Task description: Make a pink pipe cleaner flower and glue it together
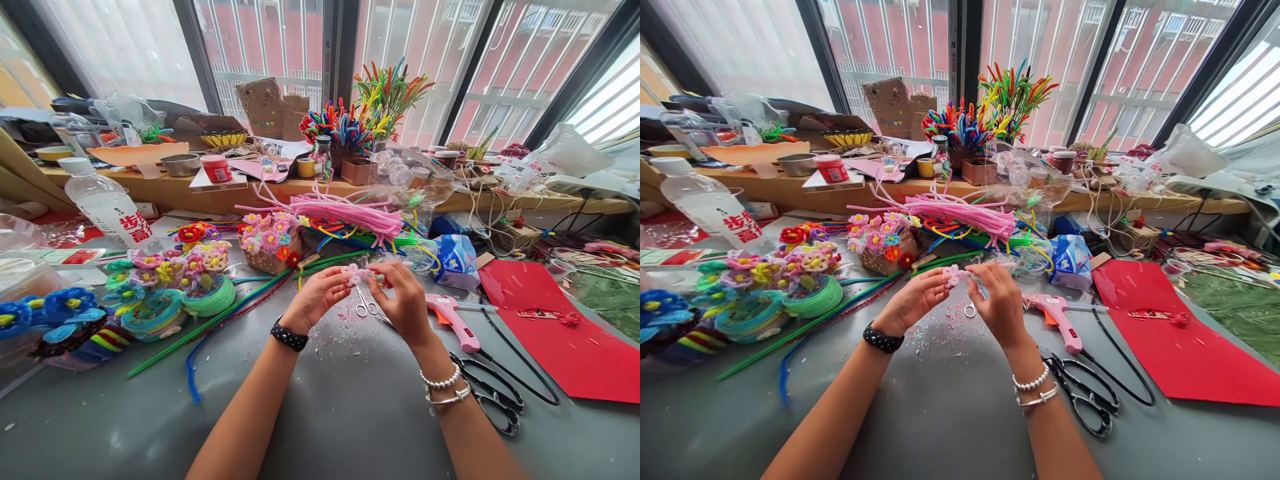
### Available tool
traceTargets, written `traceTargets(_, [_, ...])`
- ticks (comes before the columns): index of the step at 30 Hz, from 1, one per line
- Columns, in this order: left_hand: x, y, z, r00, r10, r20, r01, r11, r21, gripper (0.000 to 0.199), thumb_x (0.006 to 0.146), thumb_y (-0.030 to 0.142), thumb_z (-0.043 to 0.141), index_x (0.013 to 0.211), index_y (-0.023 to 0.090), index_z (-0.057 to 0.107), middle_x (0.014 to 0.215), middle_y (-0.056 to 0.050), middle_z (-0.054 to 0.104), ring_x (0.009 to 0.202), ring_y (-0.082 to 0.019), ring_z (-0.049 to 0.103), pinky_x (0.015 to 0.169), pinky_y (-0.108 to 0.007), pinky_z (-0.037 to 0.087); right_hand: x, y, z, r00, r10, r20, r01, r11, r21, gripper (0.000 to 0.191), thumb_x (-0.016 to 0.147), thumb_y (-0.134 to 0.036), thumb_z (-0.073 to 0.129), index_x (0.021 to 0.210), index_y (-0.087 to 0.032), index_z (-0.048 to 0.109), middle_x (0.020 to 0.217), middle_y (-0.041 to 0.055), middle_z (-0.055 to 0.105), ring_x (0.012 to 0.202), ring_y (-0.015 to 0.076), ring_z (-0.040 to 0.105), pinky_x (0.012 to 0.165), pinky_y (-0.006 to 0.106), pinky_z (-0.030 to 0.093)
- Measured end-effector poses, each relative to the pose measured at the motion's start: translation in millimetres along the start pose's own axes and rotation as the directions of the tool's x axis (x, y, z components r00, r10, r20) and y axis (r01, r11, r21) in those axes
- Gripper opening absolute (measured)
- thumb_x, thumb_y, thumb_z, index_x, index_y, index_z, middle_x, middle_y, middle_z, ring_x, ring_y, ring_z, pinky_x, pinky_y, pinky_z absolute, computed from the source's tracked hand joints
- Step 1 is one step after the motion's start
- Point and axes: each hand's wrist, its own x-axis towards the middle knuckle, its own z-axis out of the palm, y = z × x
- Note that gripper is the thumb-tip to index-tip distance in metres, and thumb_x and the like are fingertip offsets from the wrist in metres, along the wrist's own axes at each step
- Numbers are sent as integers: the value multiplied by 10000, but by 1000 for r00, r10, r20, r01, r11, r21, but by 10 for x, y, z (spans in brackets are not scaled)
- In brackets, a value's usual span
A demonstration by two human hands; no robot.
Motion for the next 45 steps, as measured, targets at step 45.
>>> traceTargets(45, [55,-192,17,700,705,115,-483,349,803,154,724,277,559,836,171,549,727,-25,635,638,-118,592,608,-233,466,-35,8,187,845,504,179,-530,740,414,184,711,-307,535,817,-175,607,781,27,526,602,112,447,567,256,389])
